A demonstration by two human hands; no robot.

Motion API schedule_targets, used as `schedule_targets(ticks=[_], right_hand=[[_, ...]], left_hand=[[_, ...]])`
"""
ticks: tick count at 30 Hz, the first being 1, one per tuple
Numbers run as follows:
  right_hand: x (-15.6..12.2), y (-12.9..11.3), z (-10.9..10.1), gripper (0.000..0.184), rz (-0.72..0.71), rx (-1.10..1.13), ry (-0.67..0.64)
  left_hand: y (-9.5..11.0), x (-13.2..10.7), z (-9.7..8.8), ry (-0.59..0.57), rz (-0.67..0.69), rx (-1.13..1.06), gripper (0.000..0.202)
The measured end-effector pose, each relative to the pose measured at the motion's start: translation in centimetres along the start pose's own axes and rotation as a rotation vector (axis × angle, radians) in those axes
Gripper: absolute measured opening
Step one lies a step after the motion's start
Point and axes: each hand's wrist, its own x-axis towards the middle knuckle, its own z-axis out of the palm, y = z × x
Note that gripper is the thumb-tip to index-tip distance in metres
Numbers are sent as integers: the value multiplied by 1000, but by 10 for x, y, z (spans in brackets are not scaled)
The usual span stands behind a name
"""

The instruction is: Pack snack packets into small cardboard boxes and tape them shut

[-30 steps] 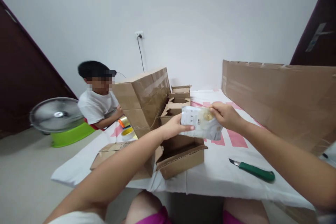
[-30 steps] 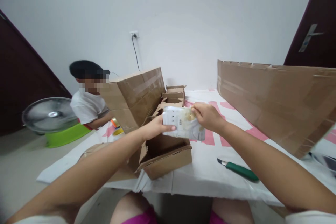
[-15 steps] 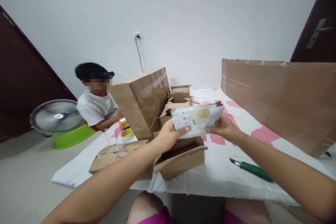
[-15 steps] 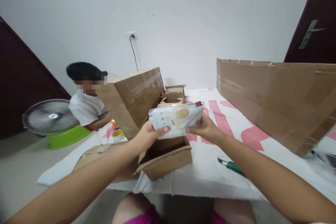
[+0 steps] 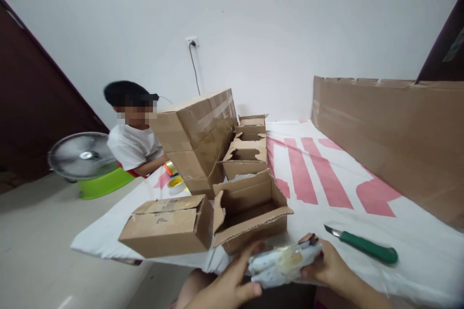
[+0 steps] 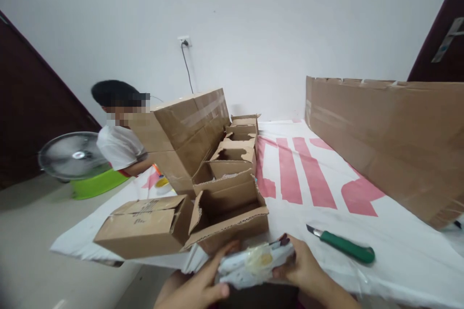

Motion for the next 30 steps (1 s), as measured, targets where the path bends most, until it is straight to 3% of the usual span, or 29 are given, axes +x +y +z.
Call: schedule_targets(ticks=[5,11,14,20,30], right_hand=[[6,30,10,57,28,32,272],[4,36,14,55,44,18,331],[4,40,14,54,49,3,367],[1,41,16,48,63,45,359],[0,46,17,50,62,39,377]], left_hand=[[-38,25,3,385,-23,-150,69],[-41,67,11,646,-59,-26,58],[-41,80,16,683,-92,1,46],[-40,111,16,730,-86,-72,45],[-46,177,-28,744,-102,66,47]])
